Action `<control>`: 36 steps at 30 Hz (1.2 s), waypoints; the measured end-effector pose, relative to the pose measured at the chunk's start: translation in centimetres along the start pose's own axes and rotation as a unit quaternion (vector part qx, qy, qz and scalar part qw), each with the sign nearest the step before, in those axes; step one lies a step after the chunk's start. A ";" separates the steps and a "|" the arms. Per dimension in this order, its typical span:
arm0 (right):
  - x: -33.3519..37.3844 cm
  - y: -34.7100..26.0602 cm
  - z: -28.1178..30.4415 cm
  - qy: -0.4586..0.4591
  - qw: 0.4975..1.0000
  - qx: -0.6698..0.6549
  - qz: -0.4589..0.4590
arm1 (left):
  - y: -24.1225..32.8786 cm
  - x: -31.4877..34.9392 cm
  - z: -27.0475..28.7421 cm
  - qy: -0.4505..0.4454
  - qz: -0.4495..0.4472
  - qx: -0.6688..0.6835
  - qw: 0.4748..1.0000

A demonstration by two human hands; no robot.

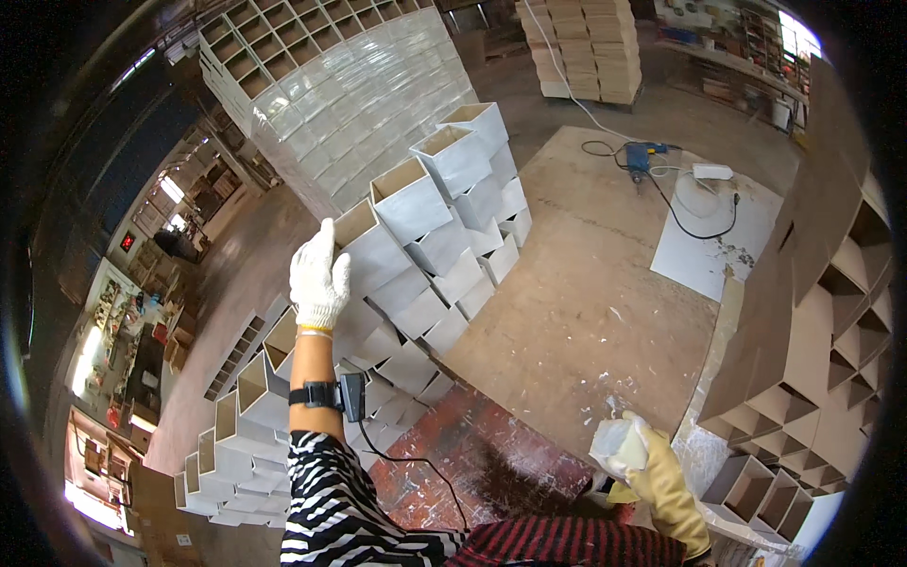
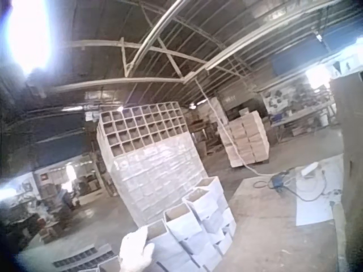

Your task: The person wipes the sides of a small box with a sponge, places it onto a stack of boxes, and then dips the sponge into a bowl of liquid to repeat the process.

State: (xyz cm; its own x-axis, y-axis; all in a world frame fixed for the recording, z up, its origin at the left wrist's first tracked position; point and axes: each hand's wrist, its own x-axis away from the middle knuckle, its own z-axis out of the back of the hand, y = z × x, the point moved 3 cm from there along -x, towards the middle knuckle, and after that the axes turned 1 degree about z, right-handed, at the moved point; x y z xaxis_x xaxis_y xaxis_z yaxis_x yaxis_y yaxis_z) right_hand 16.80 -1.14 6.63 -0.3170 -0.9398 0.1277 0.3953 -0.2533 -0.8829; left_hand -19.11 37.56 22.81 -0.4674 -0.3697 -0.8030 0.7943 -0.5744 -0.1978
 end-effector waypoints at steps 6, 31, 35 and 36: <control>2.0 0.7 0.7 0.013 0.999 -0.047 0.010 | 2.7 4.9 2.9 0.067 0.096 0.023 0.993; 34.4 11.8 24.6 0.424 0.864 -0.251 0.103 | 64.7 16.8 10.9 -0.414 -0.095 0.595 0.683; 39.8 17.4 27.6 0.527 0.818 -0.208 0.099 | 70.8 19.0 7.3 -0.429 -0.122 0.543 0.711; 40.6 18.0 27.8 0.539 0.807 -0.217 0.101 | 72.4 18.6 6.6 -0.457 -0.138 0.505 0.719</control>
State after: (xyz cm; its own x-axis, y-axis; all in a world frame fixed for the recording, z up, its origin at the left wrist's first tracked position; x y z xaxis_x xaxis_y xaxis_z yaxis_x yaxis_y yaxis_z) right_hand 34.96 -50.18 8.48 -0.9429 -0.1462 -0.2992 0.2673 0.2040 -0.9418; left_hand 27.16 -15.74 -2.77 -0.9794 -0.2012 -0.0159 0.1514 -0.7847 0.6012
